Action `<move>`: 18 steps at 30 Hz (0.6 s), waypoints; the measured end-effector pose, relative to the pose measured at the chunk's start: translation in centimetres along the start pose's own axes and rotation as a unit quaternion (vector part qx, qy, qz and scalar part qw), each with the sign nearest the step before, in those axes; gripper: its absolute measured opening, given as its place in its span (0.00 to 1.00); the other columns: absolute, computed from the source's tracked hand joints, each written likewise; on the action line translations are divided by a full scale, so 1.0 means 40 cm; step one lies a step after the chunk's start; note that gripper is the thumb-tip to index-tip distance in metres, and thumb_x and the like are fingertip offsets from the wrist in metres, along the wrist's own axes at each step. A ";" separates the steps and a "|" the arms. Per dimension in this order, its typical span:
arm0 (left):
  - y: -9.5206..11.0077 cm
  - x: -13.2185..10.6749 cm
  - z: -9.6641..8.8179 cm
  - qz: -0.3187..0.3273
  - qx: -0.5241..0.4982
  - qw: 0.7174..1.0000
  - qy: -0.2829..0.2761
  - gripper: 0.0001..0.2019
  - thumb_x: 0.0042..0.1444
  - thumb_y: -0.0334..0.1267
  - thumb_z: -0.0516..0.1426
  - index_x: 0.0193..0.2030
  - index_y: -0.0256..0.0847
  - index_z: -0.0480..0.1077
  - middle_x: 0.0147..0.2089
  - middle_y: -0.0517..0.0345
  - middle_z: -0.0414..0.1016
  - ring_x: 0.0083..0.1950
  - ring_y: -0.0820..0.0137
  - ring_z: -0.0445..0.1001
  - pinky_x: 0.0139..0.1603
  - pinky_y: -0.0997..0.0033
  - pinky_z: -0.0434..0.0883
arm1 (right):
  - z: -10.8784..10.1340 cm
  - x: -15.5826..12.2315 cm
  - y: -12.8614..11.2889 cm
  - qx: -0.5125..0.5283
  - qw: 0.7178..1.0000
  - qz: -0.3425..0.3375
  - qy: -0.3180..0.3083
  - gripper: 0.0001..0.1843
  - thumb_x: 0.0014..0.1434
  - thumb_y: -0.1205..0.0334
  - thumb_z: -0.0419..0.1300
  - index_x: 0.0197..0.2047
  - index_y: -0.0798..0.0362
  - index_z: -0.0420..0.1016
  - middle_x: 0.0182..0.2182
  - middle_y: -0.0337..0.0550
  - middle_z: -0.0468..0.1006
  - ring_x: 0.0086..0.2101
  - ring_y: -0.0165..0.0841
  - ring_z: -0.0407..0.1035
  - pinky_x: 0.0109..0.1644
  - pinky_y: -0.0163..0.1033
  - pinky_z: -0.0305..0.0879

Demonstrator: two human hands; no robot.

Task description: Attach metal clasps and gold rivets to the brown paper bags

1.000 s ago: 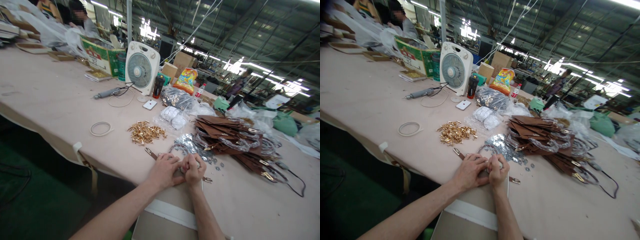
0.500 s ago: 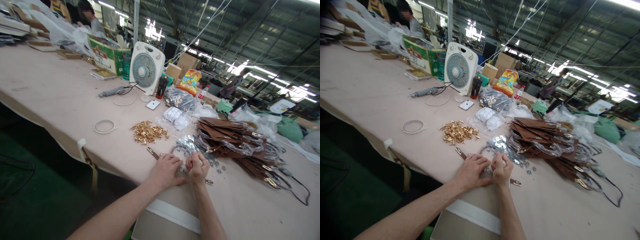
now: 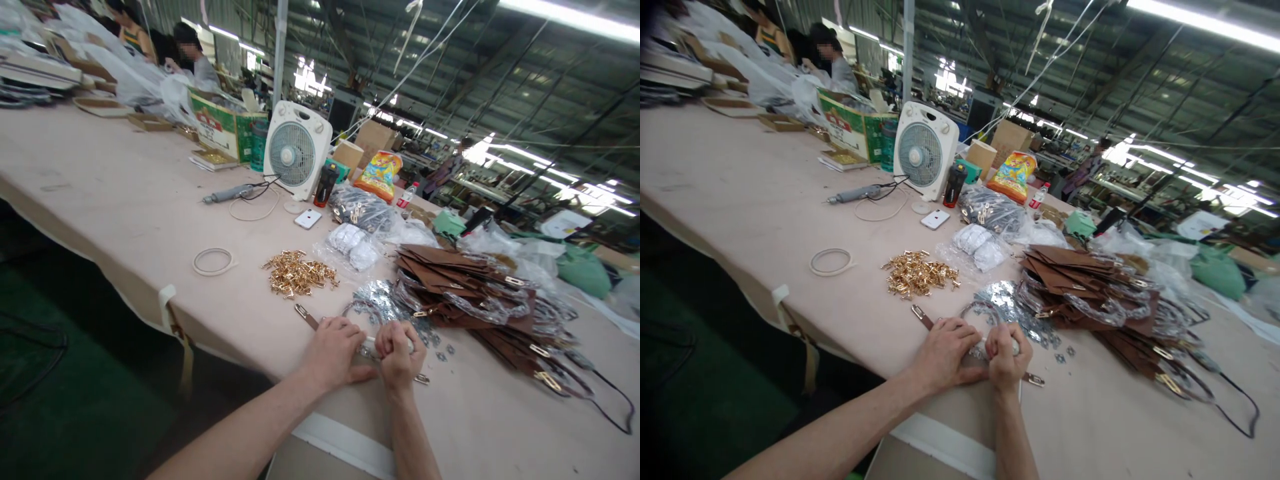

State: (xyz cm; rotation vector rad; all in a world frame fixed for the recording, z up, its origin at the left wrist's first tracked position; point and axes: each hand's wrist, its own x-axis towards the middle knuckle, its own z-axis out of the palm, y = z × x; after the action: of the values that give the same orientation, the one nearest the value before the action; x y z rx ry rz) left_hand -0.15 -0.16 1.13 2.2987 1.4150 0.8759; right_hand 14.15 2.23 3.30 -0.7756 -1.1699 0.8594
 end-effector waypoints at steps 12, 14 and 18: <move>0.017 0.019 0.019 -0.026 -0.007 1.000 -0.008 0.26 0.53 0.62 0.68 0.51 0.48 0.76 0.52 0.56 0.81 0.60 0.53 0.70 0.59 0.51 0.62 | 0.018 0.067 -0.002 0.041 0.994 0.094 0.033 0.24 0.67 0.46 0.63 0.27 0.51 0.62 0.17 0.28 0.58 0.14 0.22 0.50 0.15 0.28 0.49; 0.016 0.018 0.021 -0.028 -0.007 1.000 -0.002 0.26 0.53 0.63 0.68 0.49 0.47 0.76 0.51 0.56 0.82 0.60 0.54 0.70 0.59 0.52 0.63 | 0.024 0.070 0.009 0.048 0.992 0.109 0.036 0.25 0.67 0.45 0.64 0.27 0.50 0.62 0.17 0.27 0.58 0.14 0.22 0.49 0.15 0.28 0.49; 0.015 0.017 0.024 -0.030 -0.003 0.999 0.012 0.25 0.53 0.63 0.67 0.46 0.45 0.76 0.49 0.56 0.82 0.58 0.55 0.72 0.60 0.53 0.63 | 0.030 0.077 0.024 0.054 0.989 0.133 0.025 0.26 0.67 0.44 0.64 0.26 0.50 0.61 0.16 0.27 0.57 0.14 0.22 0.49 0.14 0.28 0.46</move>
State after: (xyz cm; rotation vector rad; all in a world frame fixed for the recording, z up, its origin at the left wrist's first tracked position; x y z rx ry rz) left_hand 1.11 0.22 0.95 2.2377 1.4809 0.8911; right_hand 13.33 5.47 4.08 -0.8712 -0.9800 1.1077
